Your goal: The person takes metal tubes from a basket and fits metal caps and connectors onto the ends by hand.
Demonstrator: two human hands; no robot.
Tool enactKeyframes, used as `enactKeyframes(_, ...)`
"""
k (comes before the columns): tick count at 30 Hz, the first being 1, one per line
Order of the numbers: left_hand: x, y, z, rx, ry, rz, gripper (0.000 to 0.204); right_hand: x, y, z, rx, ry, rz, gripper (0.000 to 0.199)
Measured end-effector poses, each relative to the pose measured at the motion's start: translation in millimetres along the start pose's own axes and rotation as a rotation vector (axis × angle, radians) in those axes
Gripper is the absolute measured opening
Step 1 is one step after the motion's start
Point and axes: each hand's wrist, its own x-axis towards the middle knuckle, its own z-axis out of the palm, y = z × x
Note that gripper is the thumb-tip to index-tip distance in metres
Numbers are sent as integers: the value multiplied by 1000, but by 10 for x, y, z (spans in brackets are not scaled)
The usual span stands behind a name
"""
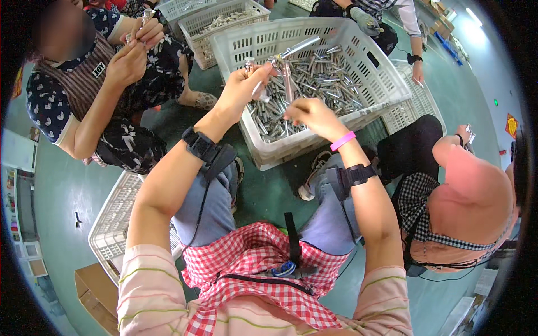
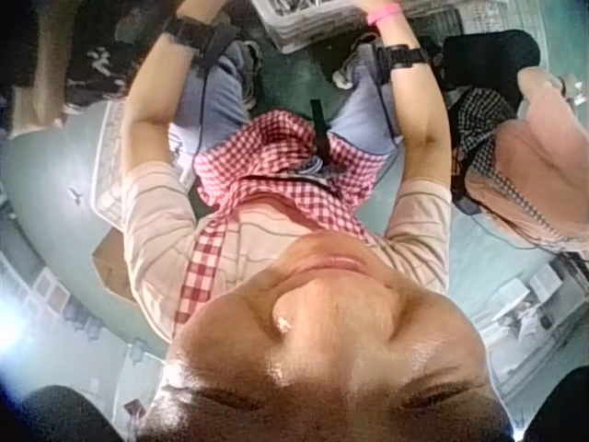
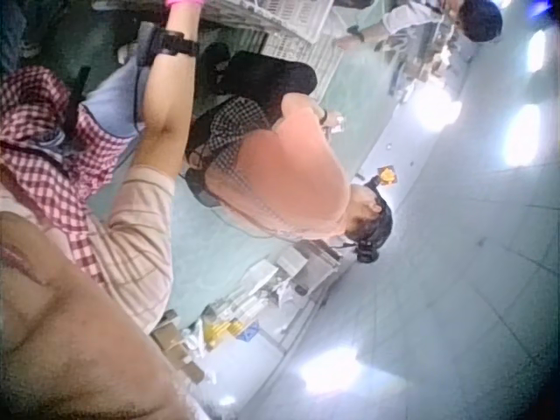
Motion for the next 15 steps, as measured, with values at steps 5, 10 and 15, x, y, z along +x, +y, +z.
enactKeyframes(5, -17, 64, 62, -54, -32, 33, 33, 11, 42, 58, -439, 156, 1, 27)
enactKeyframes(10, -75, 64, 95, -106, 10, 23, 33, -145, -216, -187, -373, 141, 159, 28)
enactKeyframes(15, -79, 29, 160, -182, 19, 53, 28, -359, -397, -229, -208, 371, -23, 30)
